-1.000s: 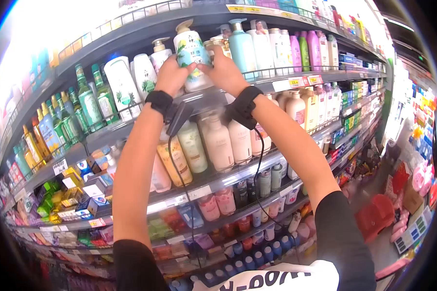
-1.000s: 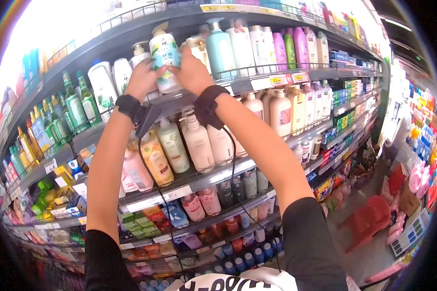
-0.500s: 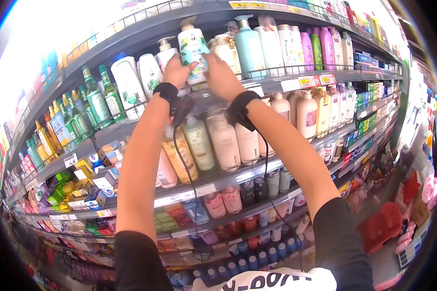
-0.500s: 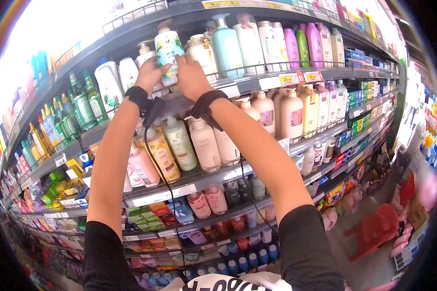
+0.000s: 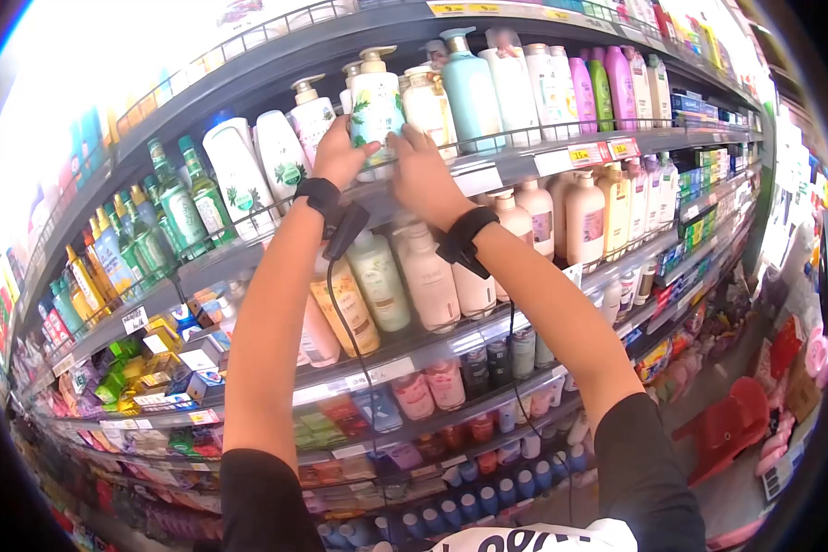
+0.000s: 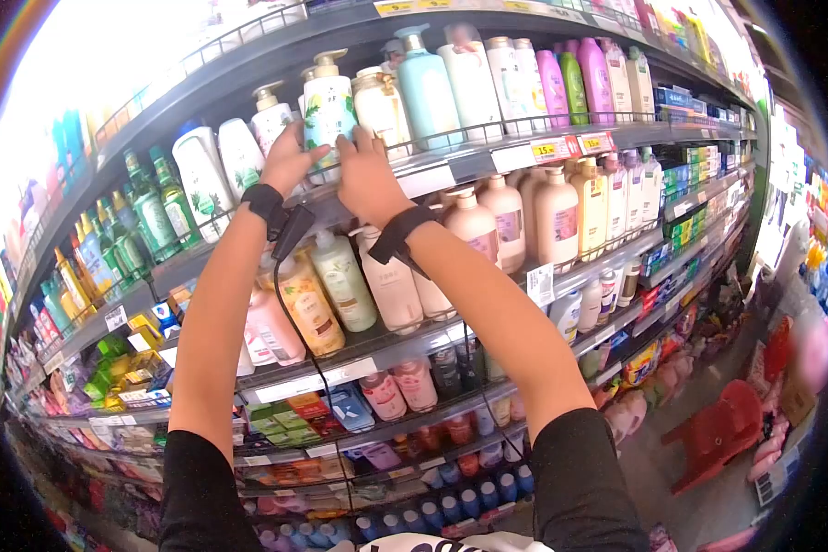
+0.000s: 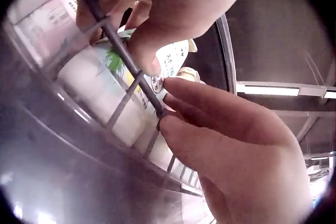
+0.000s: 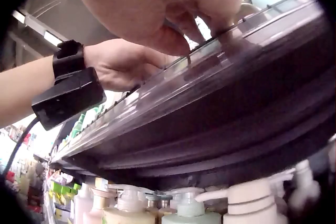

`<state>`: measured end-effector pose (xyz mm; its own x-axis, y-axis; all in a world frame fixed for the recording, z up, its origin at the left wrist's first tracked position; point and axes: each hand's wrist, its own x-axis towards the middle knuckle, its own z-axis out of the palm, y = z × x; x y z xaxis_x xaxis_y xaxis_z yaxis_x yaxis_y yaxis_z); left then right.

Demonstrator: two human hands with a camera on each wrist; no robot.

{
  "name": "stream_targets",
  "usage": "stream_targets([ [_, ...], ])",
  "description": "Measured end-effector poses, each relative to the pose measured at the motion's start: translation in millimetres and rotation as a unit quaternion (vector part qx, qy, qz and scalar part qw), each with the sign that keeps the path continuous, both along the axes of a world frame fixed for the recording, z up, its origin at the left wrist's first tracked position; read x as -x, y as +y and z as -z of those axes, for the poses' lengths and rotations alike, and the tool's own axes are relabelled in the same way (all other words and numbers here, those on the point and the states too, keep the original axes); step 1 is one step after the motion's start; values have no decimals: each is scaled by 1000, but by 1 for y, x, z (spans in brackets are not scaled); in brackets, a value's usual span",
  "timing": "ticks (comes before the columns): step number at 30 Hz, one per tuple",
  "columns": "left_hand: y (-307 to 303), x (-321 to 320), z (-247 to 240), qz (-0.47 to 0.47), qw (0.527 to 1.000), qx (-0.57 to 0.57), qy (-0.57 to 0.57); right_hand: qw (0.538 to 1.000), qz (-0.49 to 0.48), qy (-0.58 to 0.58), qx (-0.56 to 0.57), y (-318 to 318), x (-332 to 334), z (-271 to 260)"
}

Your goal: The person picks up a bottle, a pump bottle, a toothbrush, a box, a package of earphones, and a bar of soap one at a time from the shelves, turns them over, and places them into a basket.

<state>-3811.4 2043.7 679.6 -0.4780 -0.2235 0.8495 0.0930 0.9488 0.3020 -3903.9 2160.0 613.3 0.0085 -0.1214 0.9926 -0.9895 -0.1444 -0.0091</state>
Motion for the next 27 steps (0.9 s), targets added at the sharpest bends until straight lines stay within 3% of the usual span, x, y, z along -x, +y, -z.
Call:
stream_targets([
  [8,12,-10,-2,-63,997,4,-39,999,-19,30,-18,11,-4,17],
  [11,6,-15,-2,-11,996,-77,-52,997,-68,39,-9,30,-11,22],
  [14,-11,-22,-3,-75,997,-1,-30,994,-89,63,-16,52,-21,28],
  [22,-10,-59,-7,-43,995,-50,-74,989,-116,76,-47,72,-30,35],
  [24,-6,-60,-6,-112,992,-19,-57,989,-118,74,-53,70,-31,38],
  [27,-10,-59,-6,-83,994,-36,-58,989,-115,78,-57,72,-34,41],
])
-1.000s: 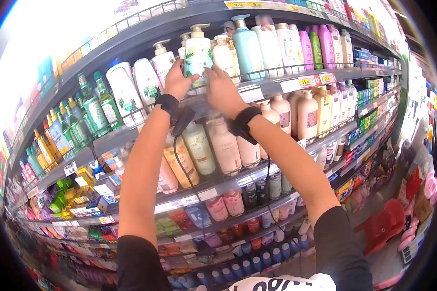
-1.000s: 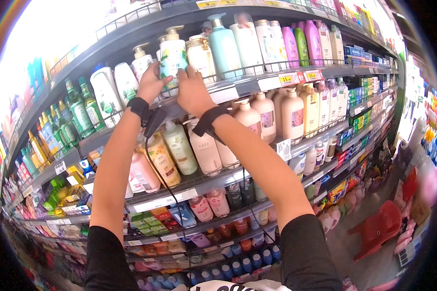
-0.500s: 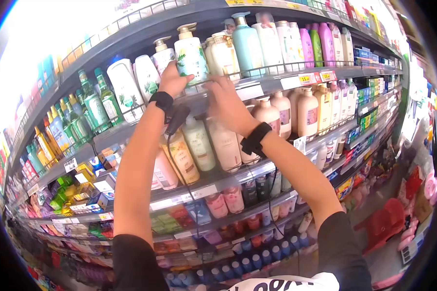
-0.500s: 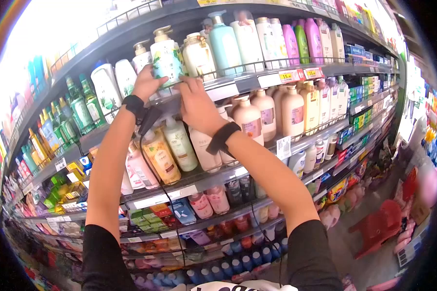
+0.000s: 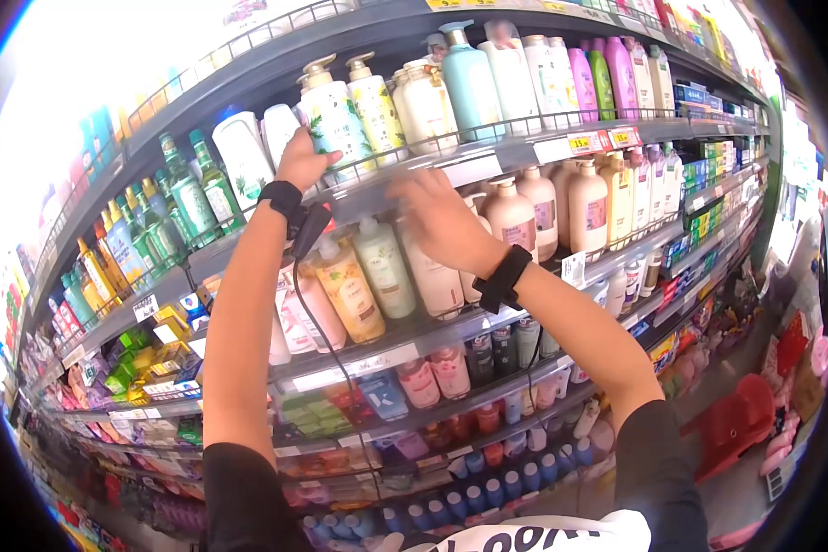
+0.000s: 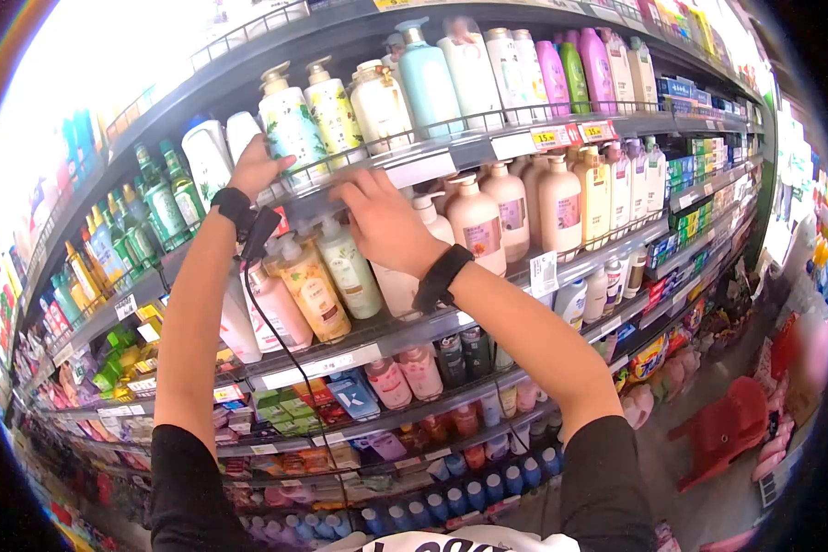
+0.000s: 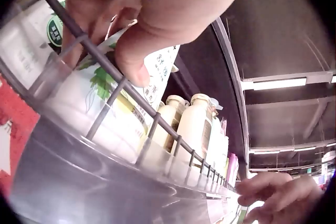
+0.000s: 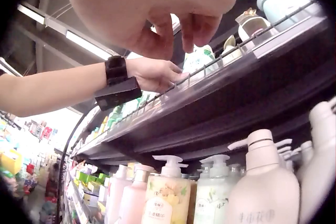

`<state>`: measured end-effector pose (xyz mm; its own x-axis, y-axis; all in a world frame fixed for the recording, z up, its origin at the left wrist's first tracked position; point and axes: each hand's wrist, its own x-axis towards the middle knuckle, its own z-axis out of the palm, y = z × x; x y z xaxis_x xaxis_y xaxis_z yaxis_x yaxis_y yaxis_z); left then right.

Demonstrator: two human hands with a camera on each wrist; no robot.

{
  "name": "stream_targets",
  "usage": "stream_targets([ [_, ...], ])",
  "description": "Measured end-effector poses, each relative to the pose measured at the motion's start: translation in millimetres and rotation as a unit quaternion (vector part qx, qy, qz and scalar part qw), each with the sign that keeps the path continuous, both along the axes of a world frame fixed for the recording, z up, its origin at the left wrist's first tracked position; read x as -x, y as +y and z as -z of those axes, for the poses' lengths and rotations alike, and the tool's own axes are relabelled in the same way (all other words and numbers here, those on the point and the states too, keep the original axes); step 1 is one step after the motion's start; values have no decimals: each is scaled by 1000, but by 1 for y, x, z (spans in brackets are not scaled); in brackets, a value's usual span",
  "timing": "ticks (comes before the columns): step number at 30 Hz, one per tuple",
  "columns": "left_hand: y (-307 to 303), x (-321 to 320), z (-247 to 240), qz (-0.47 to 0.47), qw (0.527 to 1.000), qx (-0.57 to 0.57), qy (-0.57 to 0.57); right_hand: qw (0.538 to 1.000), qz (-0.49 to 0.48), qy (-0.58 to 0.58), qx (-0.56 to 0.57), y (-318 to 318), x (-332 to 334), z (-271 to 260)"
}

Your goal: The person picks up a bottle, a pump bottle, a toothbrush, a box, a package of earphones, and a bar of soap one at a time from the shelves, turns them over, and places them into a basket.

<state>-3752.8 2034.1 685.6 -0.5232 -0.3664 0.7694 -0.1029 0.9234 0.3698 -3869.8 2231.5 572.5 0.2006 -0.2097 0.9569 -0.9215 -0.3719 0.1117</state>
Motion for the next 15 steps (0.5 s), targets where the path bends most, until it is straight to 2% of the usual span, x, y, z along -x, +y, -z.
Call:
stream_targets([
  [7,-4,0,-1,1,1000,7,-10,999,1,4,-48,14,6,11],
  [10,8,-9,-5,-35,999,-17,-9,998,1,8,-61,19,9,15],
  [13,13,-22,-8,-86,994,65,-19,998,0,12,-55,22,16,20],
  [15,17,-25,-8,-100,993,59,-32,998,4,9,-64,20,16,25],
])
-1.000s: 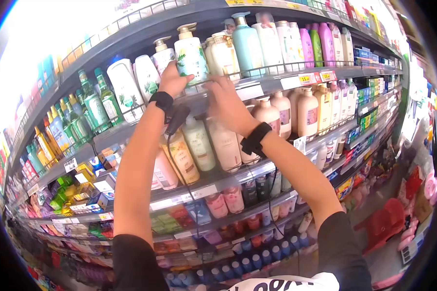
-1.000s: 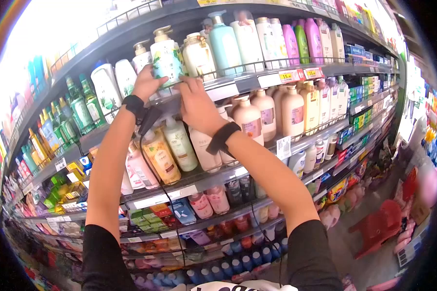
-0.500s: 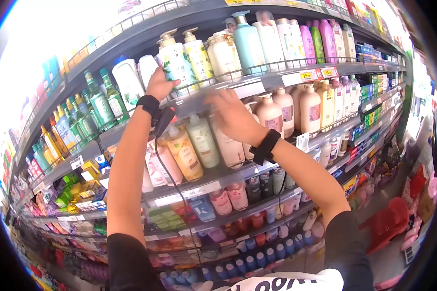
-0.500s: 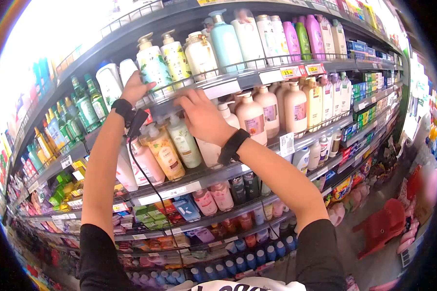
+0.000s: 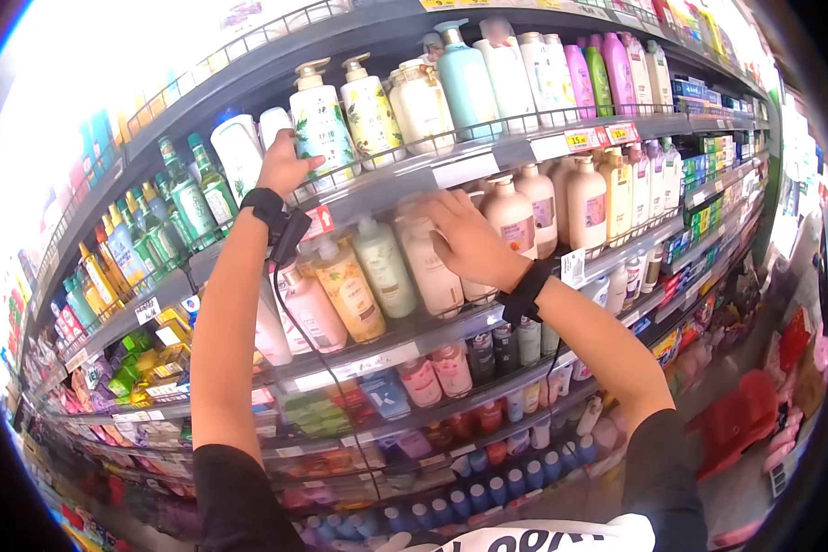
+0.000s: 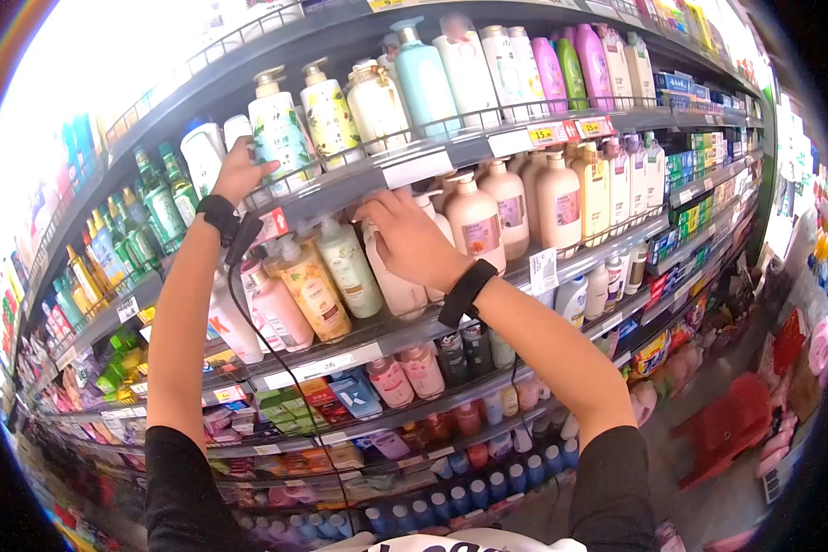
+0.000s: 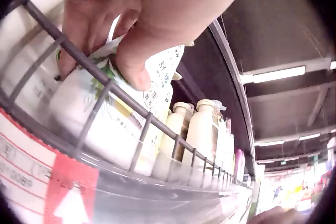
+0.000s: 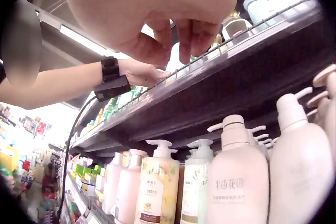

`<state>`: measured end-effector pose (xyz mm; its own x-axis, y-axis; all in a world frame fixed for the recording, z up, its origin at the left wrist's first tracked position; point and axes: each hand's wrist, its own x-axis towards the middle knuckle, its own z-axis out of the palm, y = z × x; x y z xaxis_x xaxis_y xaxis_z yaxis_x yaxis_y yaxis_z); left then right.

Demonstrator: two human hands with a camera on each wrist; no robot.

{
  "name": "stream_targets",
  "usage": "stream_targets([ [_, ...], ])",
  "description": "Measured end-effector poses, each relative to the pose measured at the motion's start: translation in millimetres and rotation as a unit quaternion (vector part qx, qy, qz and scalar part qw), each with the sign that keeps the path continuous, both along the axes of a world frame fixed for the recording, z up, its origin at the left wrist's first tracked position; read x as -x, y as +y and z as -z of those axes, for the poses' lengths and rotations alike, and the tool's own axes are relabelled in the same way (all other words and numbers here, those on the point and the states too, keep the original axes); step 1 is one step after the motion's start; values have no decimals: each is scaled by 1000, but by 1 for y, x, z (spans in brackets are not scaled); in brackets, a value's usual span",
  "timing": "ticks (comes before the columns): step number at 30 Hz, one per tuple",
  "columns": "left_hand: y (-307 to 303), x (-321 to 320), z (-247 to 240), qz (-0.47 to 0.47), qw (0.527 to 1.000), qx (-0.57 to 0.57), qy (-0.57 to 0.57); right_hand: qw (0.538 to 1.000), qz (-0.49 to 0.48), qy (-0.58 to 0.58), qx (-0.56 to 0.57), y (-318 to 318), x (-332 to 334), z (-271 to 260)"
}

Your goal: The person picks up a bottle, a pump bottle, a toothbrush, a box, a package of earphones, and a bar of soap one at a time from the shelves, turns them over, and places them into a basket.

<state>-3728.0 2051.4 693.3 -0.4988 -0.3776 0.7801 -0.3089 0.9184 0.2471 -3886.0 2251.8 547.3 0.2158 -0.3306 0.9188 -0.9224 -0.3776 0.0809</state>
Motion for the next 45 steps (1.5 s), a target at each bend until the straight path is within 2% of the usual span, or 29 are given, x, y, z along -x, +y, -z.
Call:
stream_targets([
  [2,10,-1,-2,-14,1000,-8,-9,1000,2,-24,5,-1,-4,3],
  [4,14,-3,-5,-83,995,26,-49,1000,-6,-24,-4,-5,-10,5],
  [5,12,-4,-3,-85,995,25,-48,1000,-15,-23,-12,-6,-12,6],
  [7,3,-4,3,-156,971,180,-35,1000,-24,-10,-13,-11,-14,9],
  [8,-2,-5,3,-158,970,181,-36,999,-29,2,-13,-13,-15,11],
  [10,-7,-7,1,-111,982,143,-53,999,-35,-8,-25,-10,-20,12],
  [17,3,1,9,-67,993,89,-25,995,-55,-43,-67,-6,-24,35],
  [19,15,13,13,-174,981,86,-2,995,-71,-41,-59,-2,-20,43],
  [20,1,19,13,-208,972,106,-30,994,-69,-49,-75,3,-17,45],
  [23,-6,27,17,-220,973,72,7,992,-70,-45,-98,12,-16,60],
  [25,4,26,20,-198,978,52,43,988,-68,-52,-127,28,-13,65],
  [29,10,23,16,-175,984,-13,31,983,-50,-64,-163,57,-4,80],
  [34,11,24,23,-113,991,-1,77,975,-35,-139,-171,105,-15,126],
  [36,-9,26,24,-67,993,36,92,963,-17,-201,-178,129,-28,161],
  [37,0,22,22,-40,996,34,77,954,-11,-232,-188,139,-34,186],
  [39,-8,23,18,-48,997,25,51,929,48,-275,-241,163,-51,237],
  [42,-10,26,18,-74,995,32,50,881,84,-361,-293,198,-82,299],
  [44,-10,24,22,-74,995,47,45,861,99,-389,-313,217,-108,323],
  [45,-8,23,21,-79,995,46,42,815,92,-471,-326,225,-120,322],
])
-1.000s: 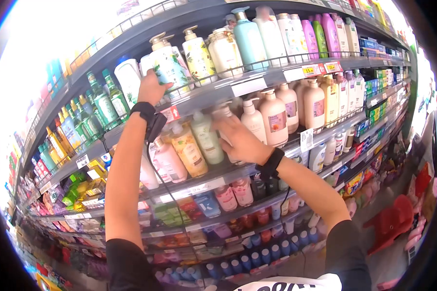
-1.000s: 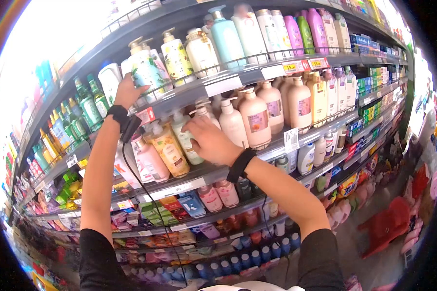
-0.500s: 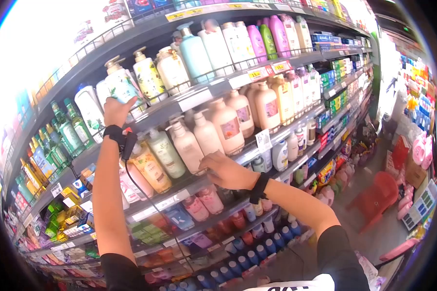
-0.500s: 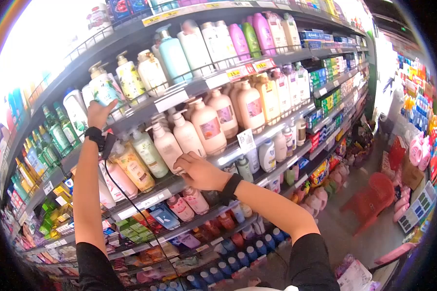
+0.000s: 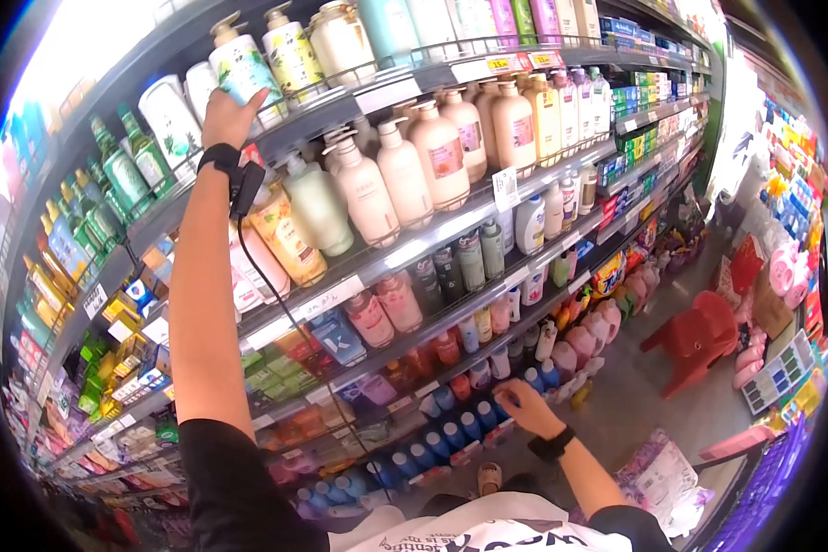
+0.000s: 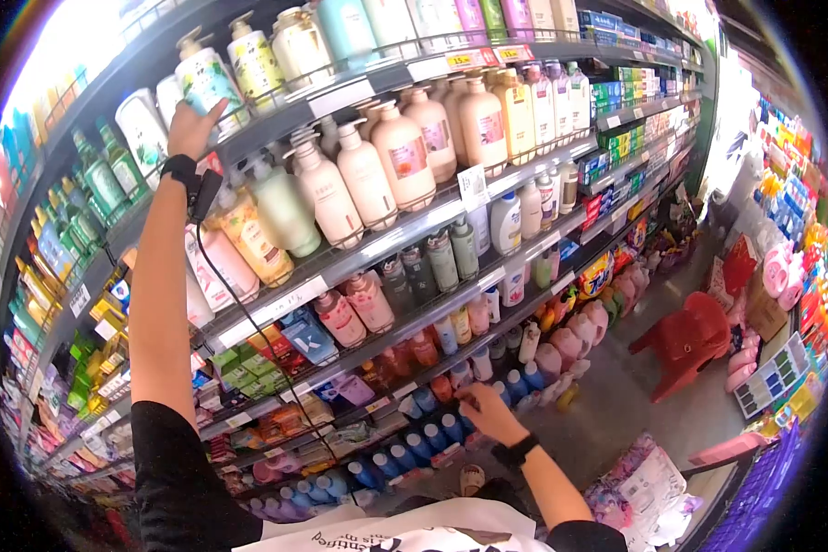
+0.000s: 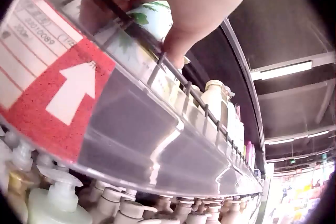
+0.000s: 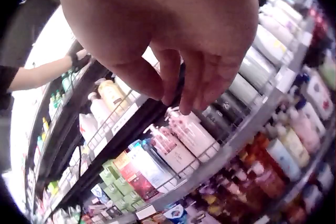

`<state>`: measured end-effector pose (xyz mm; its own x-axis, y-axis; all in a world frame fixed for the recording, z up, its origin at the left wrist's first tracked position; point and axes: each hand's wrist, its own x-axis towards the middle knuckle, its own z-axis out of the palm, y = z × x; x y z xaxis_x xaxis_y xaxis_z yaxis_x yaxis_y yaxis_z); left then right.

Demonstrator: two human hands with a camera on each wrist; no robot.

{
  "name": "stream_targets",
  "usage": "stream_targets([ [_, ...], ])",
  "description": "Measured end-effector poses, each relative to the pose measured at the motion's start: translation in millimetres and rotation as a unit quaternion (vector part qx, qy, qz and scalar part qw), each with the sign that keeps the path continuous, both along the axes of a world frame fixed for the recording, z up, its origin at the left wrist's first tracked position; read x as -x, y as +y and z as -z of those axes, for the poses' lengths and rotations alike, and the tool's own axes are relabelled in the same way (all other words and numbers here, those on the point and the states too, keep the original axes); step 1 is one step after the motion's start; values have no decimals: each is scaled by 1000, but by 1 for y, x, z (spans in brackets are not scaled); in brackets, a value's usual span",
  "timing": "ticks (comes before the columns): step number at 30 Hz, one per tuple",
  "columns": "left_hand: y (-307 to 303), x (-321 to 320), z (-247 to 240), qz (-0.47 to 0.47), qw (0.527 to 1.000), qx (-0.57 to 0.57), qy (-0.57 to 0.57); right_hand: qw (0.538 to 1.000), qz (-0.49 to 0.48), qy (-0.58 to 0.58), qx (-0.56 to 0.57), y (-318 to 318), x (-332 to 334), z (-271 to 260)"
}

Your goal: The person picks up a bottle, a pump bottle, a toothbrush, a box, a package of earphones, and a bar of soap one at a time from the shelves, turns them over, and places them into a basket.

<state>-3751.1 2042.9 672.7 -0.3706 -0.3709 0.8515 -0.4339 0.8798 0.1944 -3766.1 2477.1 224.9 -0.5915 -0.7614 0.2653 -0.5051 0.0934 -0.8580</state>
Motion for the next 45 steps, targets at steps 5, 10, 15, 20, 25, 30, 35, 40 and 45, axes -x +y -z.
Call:
stream_targets([
  [5,-10,2,1,18,1000,4,4,992,27,-104,-66,25,-39,9],
  [10,-14,3,4,-8,998,64,-5,992,57,-93,-65,44,-62,14],
  [15,-68,15,-9,-34,994,78,-66,984,68,-140,-89,63,-83,25],
  [20,-9,-1,11,30,995,95,32,978,59,-171,-107,67,-91,31],
  [25,-67,10,-5,-9,995,83,-46,976,36,-200,-83,58,-75,36],
  [30,-25,3,5,41,999,-18,-14,990,10,-116,-73,54,-45,21],
  [35,-12,6,16,-60,997,-15,51,992,0,-96,-86,56,-12,25],
  [40,14,-4,12,-22,995,-80,46,984,-46,-107,-136,64,3,27],
  [45,19,-3,11,-44,995,-82,33,978,-67,-76,-183,67,13,31],
])
